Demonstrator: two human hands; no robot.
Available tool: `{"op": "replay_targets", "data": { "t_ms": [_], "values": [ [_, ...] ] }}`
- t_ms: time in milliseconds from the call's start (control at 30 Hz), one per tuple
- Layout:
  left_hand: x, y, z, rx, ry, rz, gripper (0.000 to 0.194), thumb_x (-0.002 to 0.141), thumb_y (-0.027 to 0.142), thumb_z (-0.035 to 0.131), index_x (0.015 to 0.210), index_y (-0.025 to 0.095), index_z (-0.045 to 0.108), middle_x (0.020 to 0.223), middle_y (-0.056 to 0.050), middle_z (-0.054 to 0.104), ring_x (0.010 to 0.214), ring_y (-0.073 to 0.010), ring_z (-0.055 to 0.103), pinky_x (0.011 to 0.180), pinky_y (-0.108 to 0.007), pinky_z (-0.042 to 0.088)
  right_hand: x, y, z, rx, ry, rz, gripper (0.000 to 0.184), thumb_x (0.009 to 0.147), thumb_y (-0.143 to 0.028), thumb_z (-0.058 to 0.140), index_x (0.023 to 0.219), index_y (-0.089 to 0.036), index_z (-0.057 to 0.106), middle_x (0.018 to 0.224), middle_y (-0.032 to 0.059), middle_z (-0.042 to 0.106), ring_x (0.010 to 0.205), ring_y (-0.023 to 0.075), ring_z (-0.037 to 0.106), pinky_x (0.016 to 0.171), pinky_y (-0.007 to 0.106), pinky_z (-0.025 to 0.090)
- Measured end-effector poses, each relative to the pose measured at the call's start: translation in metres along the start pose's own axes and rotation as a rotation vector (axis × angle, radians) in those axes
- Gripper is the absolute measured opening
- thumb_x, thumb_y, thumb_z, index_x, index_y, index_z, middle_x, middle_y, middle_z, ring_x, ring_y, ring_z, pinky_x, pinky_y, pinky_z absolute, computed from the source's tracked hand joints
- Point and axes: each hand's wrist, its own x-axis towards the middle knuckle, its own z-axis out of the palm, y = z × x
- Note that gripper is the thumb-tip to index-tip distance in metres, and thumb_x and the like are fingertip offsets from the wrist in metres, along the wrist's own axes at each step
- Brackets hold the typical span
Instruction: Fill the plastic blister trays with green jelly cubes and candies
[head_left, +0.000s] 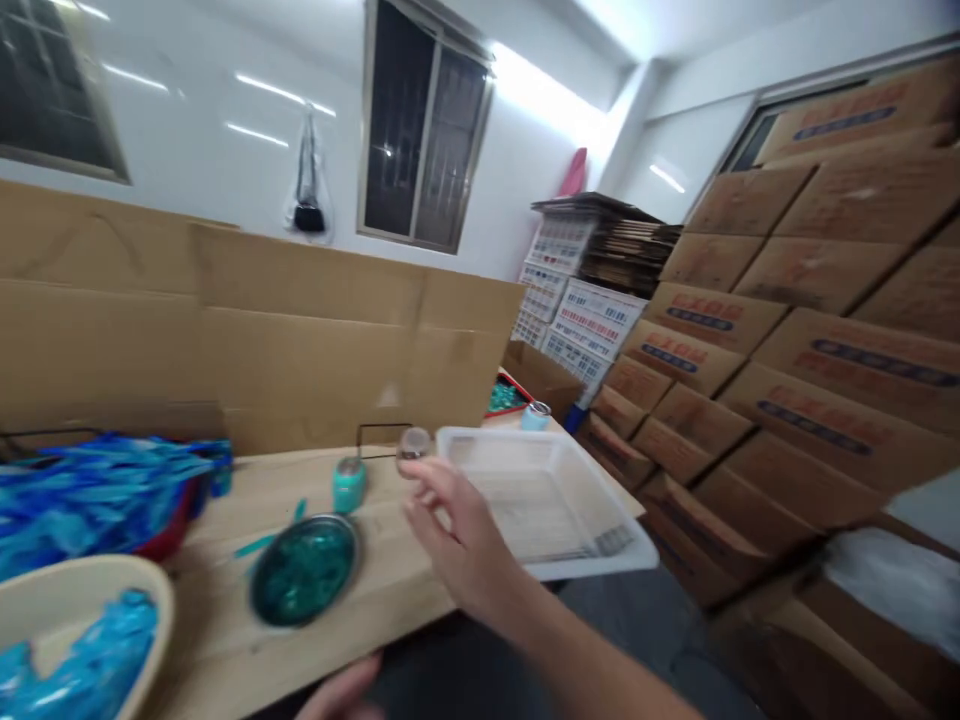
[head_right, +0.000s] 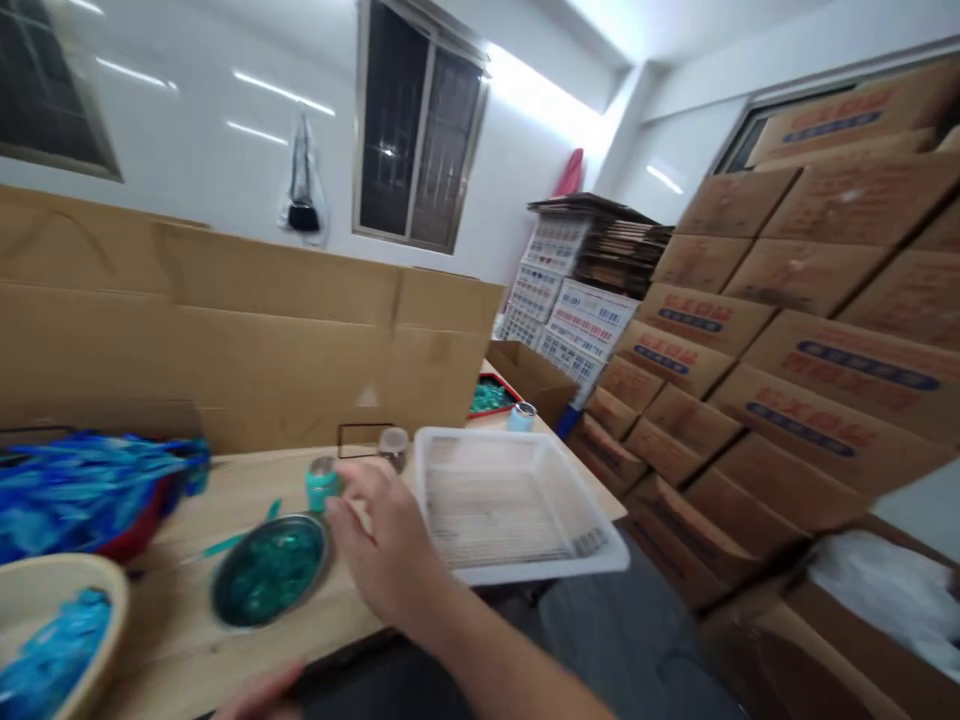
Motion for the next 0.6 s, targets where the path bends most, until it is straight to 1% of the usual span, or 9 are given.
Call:
{"op": "replay_targets", "data": {
  "t_ms": [67, 167, 200, 233, 300, 400, 500, 533, 600],
  "values": [
    [0.020, 0.003, 0.102, -0.159, -0.210, -0.061, 0.050, 0.054, 0.066, 0.049, 0.098, 0.045, 0.059, 0.100, 0.004, 0.063, 0.092, -0.0233, 0.057, 0.066, -0.036, 0.046, -0.068, 0.050, -0.070, -0.176, 0.135, 0.102, 0.038, 0.083, -0.025, 0.038, 0.121, -0.030, 0.041, 0.111, 0.0053, 0.054, 0.101, 0.0201, 0.051, 0.084, 0.039, 0.043],
    [0.050, 0.012, 0.230, -0.468, -0.660, -0.195, 0.074, 0.061, 0.076, 0.031, 0.107, 0.024, 0.058, 0.109, -0.008, 0.058, 0.105, -0.0251, 0.050, 0.087, -0.038, 0.039, -0.156, 0.132, -0.152, -0.409, 0.055, -0.002, 0.052, 0.077, -0.040, 0.044, 0.127, -0.030, 0.036, 0.117, 0.0072, 0.053, 0.104, 0.0294, 0.050, 0.086, 0.051, 0.039],
    [0.061, 0.014, 0.261, -0.523, -0.767, -0.215, 0.074, 0.065, 0.074, 0.030, 0.109, 0.022, 0.056, 0.113, -0.009, 0.055, 0.109, -0.0249, 0.047, 0.089, -0.038, 0.038, -0.177, 0.160, -0.178, -0.466, 0.044, 0.033, 0.049, 0.076, -0.040, 0.044, 0.124, -0.029, 0.040, 0.115, 0.0074, 0.055, 0.103, 0.0303, 0.051, 0.085, 0.052, 0.040],
    [0.073, 0.015, 0.285, -0.525, -0.828, -0.208, 0.069, 0.069, 0.070, 0.031, 0.110, 0.020, 0.054, 0.114, -0.010, 0.053, 0.111, -0.0244, 0.045, 0.090, -0.038, 0.037, -0.194, 0.189, -0.206, -0.524, 0.121, 0.177, 0.043, 0.079, -0.038, 0.040, 0.120, -0.028, 0.046, 0.111, 0.0084, 0.057, 0.100, 0.0298, 0.053, 0.083, 0.051, 0.041],
    [0.107, 0.017, 0.313, -0.415, -0.846, -0.134, 0.053, 0.074, 0.057, 0.042, 0.110, 0.019, 0.053, 0.112, -0.011, 0.055, 0.107, -0.0232, 0.049, 0.090, -0.038, 0.037, -0.211, 0.242, -0.260, -0.577, 0.260, 0.449, 0.041, 0.081, -0.040, 0.035, 0.113, -0.022, 0.052, 0.098, 0.0119, 0.063, 0.089, 0.0282, 0.059, 0.075, 0.046, 0.047],
    [0.197, 0.027, 0.328, -0.012, -0.600, 0.099, 0.034, 0.073, 0.038, 0.055, 0.099, 0.016, 0.059, 0.097, -0.010, 0.062, 0.091, -0.0202, 0.057, 0.087, -0.036, 0.039, -0.197, 0.307, -0.332, -0.523, 0.273, 0.589, 0.043, 0.079, -0.045, 0.037, 0.111, -0.021, 0.053, 0.094, 0.0106, 0.064, 0.087, 0.0249, 0.060, 0.074, 0.039, 0.049],
    [0.326, 0.042, 0.333, 0.522, -0.083, 0.352, 0.030, 0.075, 0.033, 0.050, 0.095, 0.012, 0.059, 0.090, -0.008, 0.064, 0.084, -0.0181, 0.058, 0.078, -0.030, 0.044, -0.167, 0.370, -0.388, -0.421, 0.120, 0.584, 0.040, 0.077, -0.046, 0.039, 0.104, -0.023, 0.057, 0.100, 0.0082, 0.063, 0.093, 0.0228, 0.058, 0.081, 0.037, 0.048],
    [0.369, 0.047, 0.336, 0.701, 0.069, 0.377, 0.030, 0.077, 0.031, 0.047, 0.097, 0.012, 0.058, 0.089, -0.008, 0.065, 0.081, -0.0173, 0.058, 0.074, -0.029, 0.045, -0.161, 0.392, -0.404, -0.396, 0.066, 0.600, 0.039, 0.076, -0.046, 0.040, 0.101, -0.023, 0.059, 0.101, 0.0078, 0.063, 0.094, 0.0230, 0.058, 0.084, 0.037, 0.046],
    [0.443, 0.055, 0.347, 0.821, 0.207, 0.370, 0.032, 0.077, 0.026, 0.044, 0.100, 0.008, 0.056, 0.091, -0.010, 0.064, 0.082, -0.0187, 0.058, 0.074, -0.030, 0.045, -0.160, 0.439, -0.436, -0.347, -0.018, 0.665, 0.037, 0.072, -0.047, 0.043, 0.093, -0.025, 0.063, 0.100, 0.0070, 0.064, 0.096, 0.0247, 0.057, 0.087, 0.040, 0.045]
  ]
}}
